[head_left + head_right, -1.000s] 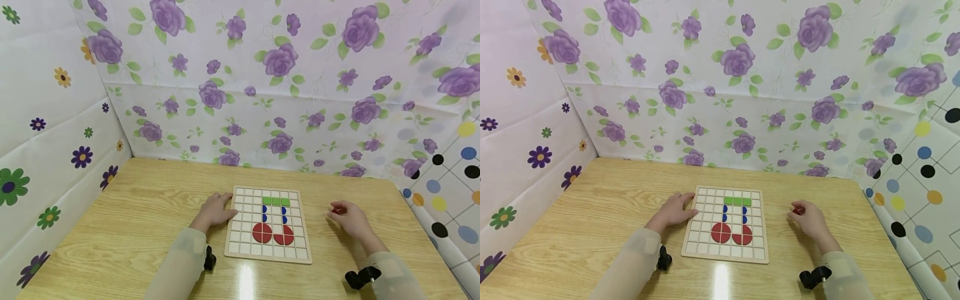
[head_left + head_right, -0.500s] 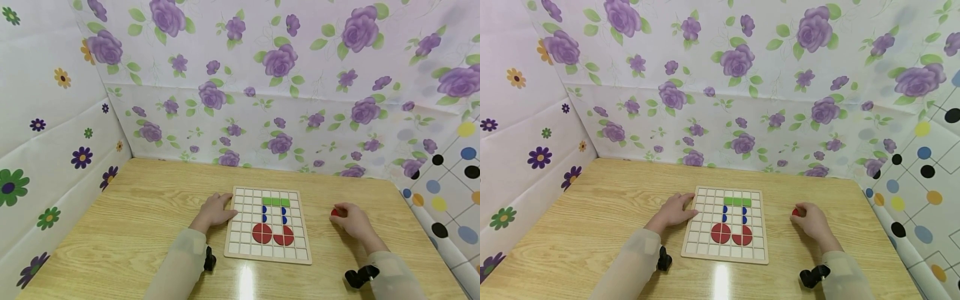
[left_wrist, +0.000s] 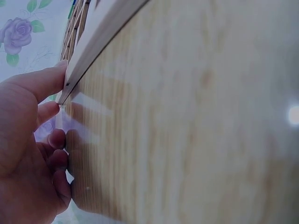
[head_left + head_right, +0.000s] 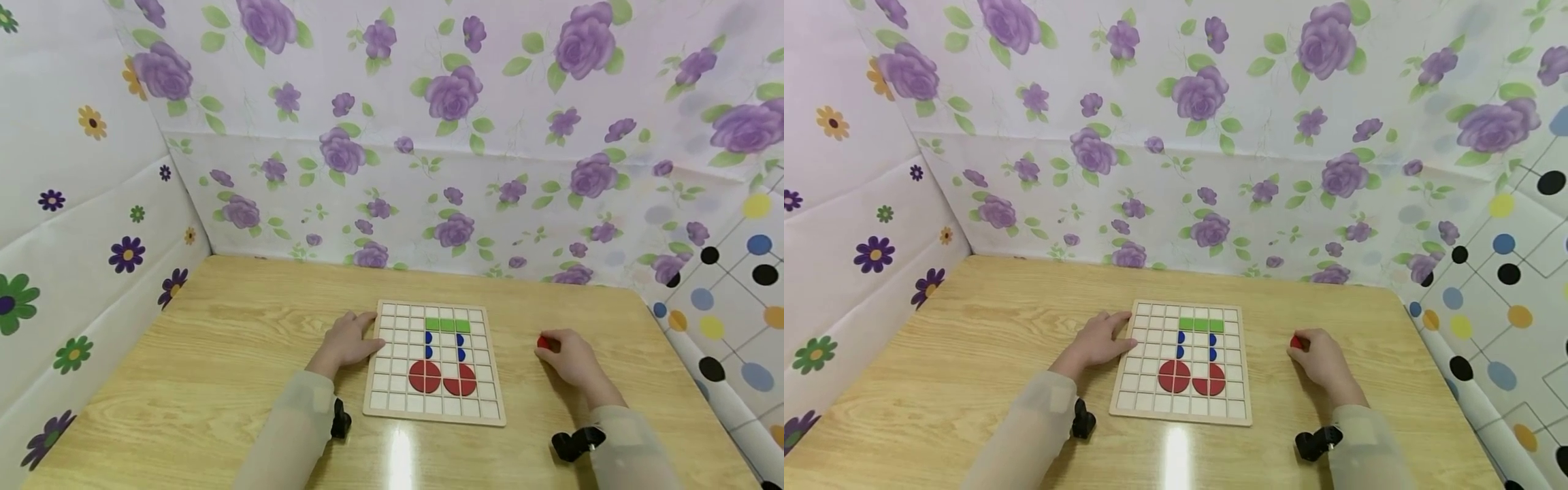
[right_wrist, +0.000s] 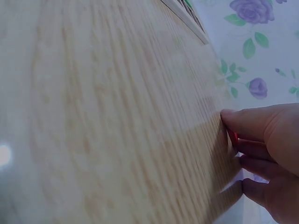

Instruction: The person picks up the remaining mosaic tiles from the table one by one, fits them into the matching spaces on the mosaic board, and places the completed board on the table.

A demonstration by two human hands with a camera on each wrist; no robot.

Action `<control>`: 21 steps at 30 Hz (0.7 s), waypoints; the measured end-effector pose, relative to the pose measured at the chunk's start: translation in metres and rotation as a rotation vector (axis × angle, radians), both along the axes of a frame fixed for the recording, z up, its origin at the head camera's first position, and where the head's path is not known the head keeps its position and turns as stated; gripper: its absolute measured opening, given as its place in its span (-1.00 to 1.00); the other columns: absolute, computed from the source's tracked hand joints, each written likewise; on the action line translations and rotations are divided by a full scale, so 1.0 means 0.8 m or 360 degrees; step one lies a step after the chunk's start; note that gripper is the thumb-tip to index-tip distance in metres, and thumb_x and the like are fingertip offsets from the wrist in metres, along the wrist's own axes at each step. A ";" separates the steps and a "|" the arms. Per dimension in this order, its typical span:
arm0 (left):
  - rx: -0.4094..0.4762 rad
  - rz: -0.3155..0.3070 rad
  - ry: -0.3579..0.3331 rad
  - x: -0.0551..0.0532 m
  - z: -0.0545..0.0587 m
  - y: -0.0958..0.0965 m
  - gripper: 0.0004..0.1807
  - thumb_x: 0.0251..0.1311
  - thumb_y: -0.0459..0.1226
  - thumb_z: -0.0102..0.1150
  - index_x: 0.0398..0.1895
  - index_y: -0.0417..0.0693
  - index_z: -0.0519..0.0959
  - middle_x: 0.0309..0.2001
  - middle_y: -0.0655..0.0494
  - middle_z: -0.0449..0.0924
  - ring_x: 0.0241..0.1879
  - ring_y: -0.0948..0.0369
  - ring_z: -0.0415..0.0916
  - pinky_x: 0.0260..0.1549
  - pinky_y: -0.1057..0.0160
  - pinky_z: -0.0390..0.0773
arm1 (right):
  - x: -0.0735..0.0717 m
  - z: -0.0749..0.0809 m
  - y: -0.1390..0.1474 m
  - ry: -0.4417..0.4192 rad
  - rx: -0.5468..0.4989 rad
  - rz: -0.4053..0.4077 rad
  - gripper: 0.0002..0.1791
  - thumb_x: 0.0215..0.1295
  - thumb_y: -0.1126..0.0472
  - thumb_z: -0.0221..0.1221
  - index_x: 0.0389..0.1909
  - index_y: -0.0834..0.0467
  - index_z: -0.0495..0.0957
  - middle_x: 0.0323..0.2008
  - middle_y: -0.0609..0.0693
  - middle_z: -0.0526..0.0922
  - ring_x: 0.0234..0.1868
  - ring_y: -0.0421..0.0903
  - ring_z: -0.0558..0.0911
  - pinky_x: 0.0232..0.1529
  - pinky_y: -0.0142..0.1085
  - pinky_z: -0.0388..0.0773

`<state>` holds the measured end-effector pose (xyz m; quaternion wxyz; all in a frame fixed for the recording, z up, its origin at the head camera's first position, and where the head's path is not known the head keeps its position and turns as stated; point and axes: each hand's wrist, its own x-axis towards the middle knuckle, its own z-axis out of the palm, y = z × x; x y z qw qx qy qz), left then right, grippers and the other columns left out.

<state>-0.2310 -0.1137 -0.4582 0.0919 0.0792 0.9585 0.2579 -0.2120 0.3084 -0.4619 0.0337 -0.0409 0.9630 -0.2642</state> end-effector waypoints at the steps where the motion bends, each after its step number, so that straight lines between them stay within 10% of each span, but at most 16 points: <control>1: -0.0006 -0.0002 0.0011 -0.001 0.000 -0.001 -0.29 0.20 0.08 0.12 0.41 0.15 0.24 0.31 -0.19 0.26 0.30 -0.18 0.20 0.16 -0.28 0.26 | -0.001 -0.001 -0.001 0.0017 0.0002 0.0001 -0.46 0.29 0.16 0.18 0.17 0.43 0.40 0.11 0.48 0.39 0.10 0.39 0.42 0.05 0.17 0.42; 21: 0.0004 -0.0002 -0.0009 0.001 0.004 0.001 -0.31 0.21 0.06 0.11 0.40 0.13 0.24 0.34 -0.20 0.21 0.34 -0.21 0.14 0.19 -0.30 0.23 | 0.007 -0.001 0.000 0.0090 0.0065 -0.0073 -0.61 0.28 0.25 0.16 0.03 0.43 0.50 0.02 0.46 0.48 0.04 0.40 0.45 0.02 0.18 0.43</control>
